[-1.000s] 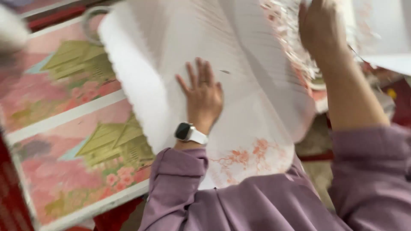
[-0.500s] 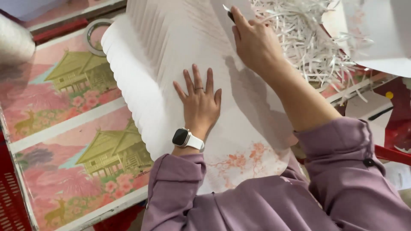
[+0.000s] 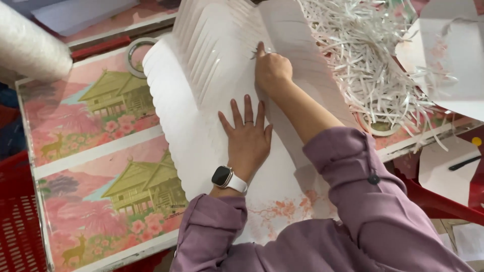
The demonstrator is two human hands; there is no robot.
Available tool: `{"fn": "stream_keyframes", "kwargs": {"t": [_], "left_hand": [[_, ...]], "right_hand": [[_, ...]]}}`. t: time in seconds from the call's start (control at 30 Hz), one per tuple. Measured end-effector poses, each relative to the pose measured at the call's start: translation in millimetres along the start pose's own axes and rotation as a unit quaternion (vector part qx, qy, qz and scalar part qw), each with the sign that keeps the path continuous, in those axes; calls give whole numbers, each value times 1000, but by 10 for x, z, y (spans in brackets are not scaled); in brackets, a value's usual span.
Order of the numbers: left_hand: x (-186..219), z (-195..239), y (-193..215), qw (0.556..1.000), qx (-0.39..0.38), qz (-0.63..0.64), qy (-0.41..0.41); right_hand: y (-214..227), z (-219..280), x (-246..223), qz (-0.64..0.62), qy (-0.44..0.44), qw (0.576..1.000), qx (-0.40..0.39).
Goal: Folding pre-cut paper sheets into envelopes and applying decorative seals at a workbench.
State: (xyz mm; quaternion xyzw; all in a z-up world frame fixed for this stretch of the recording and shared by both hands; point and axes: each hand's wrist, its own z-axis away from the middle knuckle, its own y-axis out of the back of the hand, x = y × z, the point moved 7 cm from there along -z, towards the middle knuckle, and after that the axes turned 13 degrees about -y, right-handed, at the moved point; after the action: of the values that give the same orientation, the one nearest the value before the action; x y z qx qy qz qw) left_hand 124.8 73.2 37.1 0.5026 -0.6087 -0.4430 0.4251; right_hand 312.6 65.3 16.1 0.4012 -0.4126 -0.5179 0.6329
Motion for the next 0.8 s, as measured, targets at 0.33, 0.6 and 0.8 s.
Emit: {"fn": "stream_keyframes", "kwargs": {"t": [0.33, 0.6, 0.8], "left_hand": [[-13, -19, 38, 1000, 7, 2, -2], [-31, 11, 12, 1000, -3, 17, 4], [-31, -14, 83, 1000, 7, 22, -2]], "right_hand": [[212, -638, -338, 1, 29, 999, 42], [311, -1055, -555, 22, 21, 998, 58], [428, -1379, -625, -41, 10, 997, 63]]}}
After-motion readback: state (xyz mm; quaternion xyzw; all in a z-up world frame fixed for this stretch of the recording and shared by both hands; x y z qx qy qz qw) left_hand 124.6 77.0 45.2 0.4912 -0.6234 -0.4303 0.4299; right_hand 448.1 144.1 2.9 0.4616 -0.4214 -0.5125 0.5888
